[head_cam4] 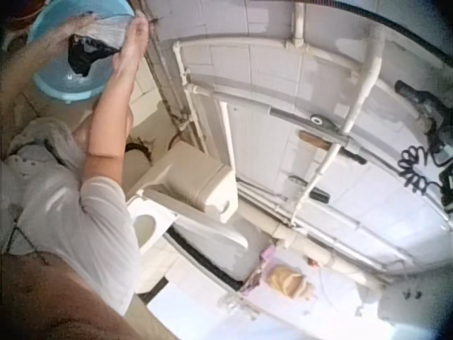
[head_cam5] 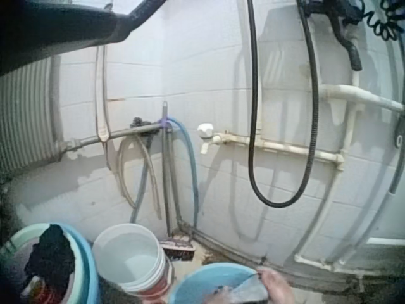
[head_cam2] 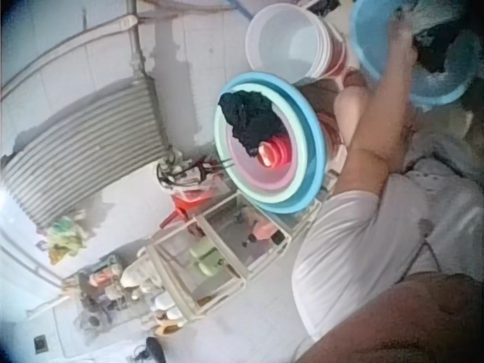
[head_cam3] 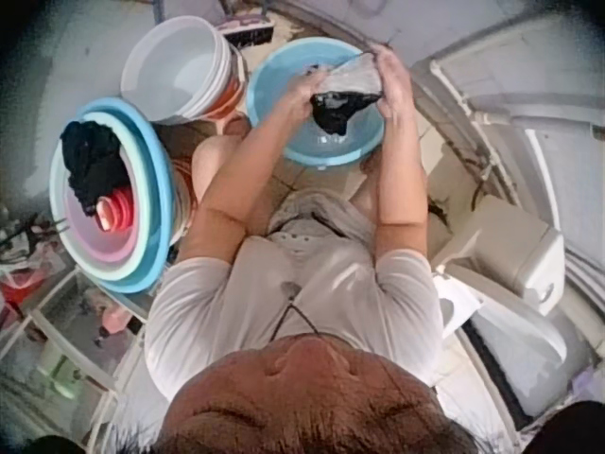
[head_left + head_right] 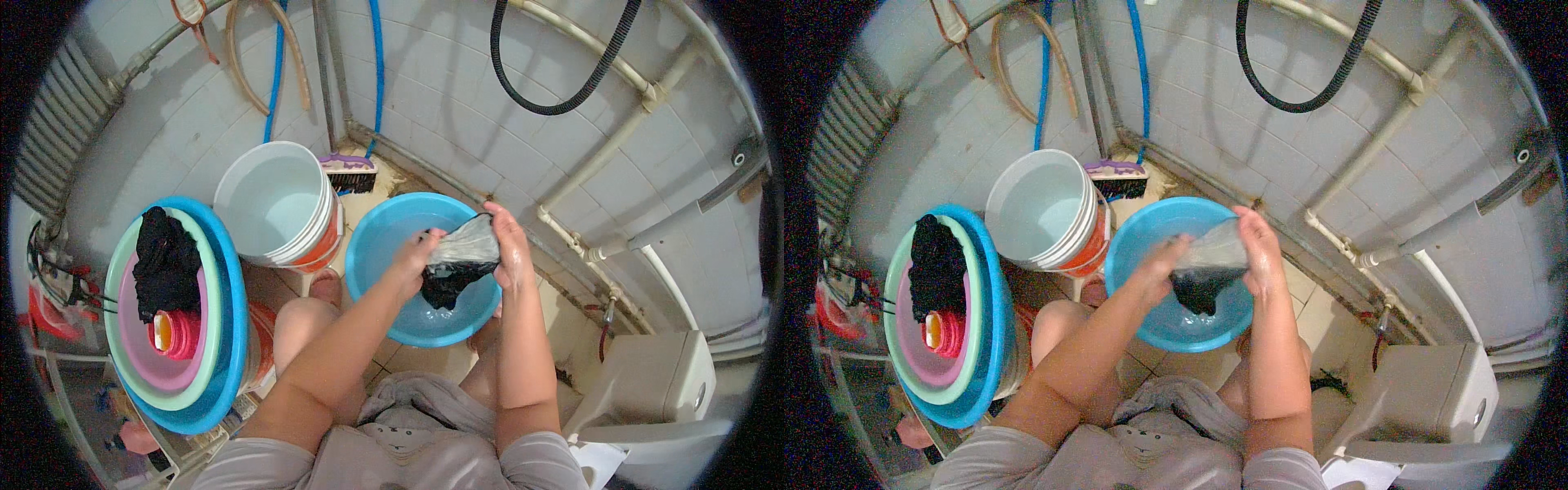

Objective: The person sits on the floor and hand-washes a black garment in a blue basin filled with water. They repeatedly submerge, scrub, and wring the item, occasionally using a yellow bar of soap to apply detergent directly to the fabric. The garment is rinsed and wrung out multiple times within the basin.

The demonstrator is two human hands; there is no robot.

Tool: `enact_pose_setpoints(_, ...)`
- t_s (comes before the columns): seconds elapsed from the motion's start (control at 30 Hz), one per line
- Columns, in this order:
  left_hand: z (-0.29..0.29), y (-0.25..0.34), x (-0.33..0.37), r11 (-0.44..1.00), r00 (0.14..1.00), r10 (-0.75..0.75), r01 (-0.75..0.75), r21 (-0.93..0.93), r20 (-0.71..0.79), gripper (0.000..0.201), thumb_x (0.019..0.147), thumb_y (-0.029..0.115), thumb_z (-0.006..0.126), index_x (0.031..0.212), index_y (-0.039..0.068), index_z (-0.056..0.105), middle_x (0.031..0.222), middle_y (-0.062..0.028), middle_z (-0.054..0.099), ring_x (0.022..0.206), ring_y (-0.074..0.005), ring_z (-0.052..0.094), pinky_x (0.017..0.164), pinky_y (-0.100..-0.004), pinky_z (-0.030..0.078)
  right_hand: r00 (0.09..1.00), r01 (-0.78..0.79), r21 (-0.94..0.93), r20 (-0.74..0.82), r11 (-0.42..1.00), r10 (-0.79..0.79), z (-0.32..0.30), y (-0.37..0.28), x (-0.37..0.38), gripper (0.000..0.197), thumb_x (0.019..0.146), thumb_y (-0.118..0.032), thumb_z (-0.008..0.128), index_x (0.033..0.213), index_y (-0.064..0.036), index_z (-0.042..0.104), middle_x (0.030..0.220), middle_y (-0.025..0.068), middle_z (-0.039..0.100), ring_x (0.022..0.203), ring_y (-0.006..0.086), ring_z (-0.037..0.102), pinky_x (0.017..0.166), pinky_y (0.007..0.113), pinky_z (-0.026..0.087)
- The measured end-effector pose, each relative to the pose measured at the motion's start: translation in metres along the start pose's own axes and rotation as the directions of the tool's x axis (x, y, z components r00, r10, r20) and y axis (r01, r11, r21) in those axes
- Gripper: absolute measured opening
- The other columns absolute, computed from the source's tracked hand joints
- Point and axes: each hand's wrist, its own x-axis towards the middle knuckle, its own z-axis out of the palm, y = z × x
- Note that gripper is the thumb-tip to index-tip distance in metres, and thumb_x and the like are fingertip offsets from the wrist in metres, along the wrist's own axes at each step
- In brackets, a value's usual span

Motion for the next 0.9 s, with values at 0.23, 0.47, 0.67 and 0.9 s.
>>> enact_pose_setpoints(0.23,-0.037,-0.016,0.024,0.994,0.99,0.096,-0.089,-0.067,0.108,0.041,0.088,0.044,0.047,0.098,0.005,0.051,0.085,-0.0068,0.055,0.075,-0.0179,0.052,0.07,-0.0306,0.045,0.876,0.479,-0.715,0.427,0.51,-0.224,0.072,0.038,-0.059,0.013,0.085,-0.016,0.054,0.089,-0.0046,0.058,0.084,0.0143,0.062,0.077,0.0259,0.06,0.068,0.036,0.046)
enact_pose_setpoints(0.47,0.032,-0.029,-0.006,0.937,0.991,-0.071,0.026,-0.349,-0.117,0.036,0.091,0.041,0.04,0.099,0.008,0.053,0.086,-0.0056,0.057,0.078,-0.0204,0.058,0.069,-0.0341,0.047,0.933,0.075,-0.919,-0.072,0.387,-0.352,0.048,0.031,0.0,0.017,0.089,-0.021,0.044,0.086,-0.0064,0.053,0.077,0.0168,0.059,0.07,0.0374,0.057,0.059,0.044,0.043)
enact_pose_setpoints(0.67,0.029,-0.021,-0.015,0.956,0.999,-0.049,0.053,-0.29,0.021,0.035,0.09,0.038,0.045,0.106,0.007,0.052,0.094,-0.0066,0.059,0.084,-0.0204,0.058,0.074,-0.0344,0.047,0.901,0.289,-0.869,0.104,0.402,-0.422,0.04,0.049,-0.01,0.018,0.087,-0.023,0.048,0.091,-0.0092,0.059,0.085,0.0137,0.062,0.082,0.0326,0.059,0.071,0.042,0.045)
enact_pose_setpoints(0.9,0.008,0.029,-0.008,0.773,0.991,-0.127,0.067,0.631,0.051,0.044,0.081,0.039,0.06,0.108,0.005,0.054,0.095,-0.0059,0.06,0.083,-0.0157,0.057,0.074,-0.0304,0.044,0.979,0.176,-0.531,0.006,0.829,-0.204,-0.004,0.018,0.017,0.023,0.086,-0.025,0.054,0.09,-0.0035,0.059,0.081,0.0037,0.059,0.076,0.0134,0.053,0.071,0.029,0.043)
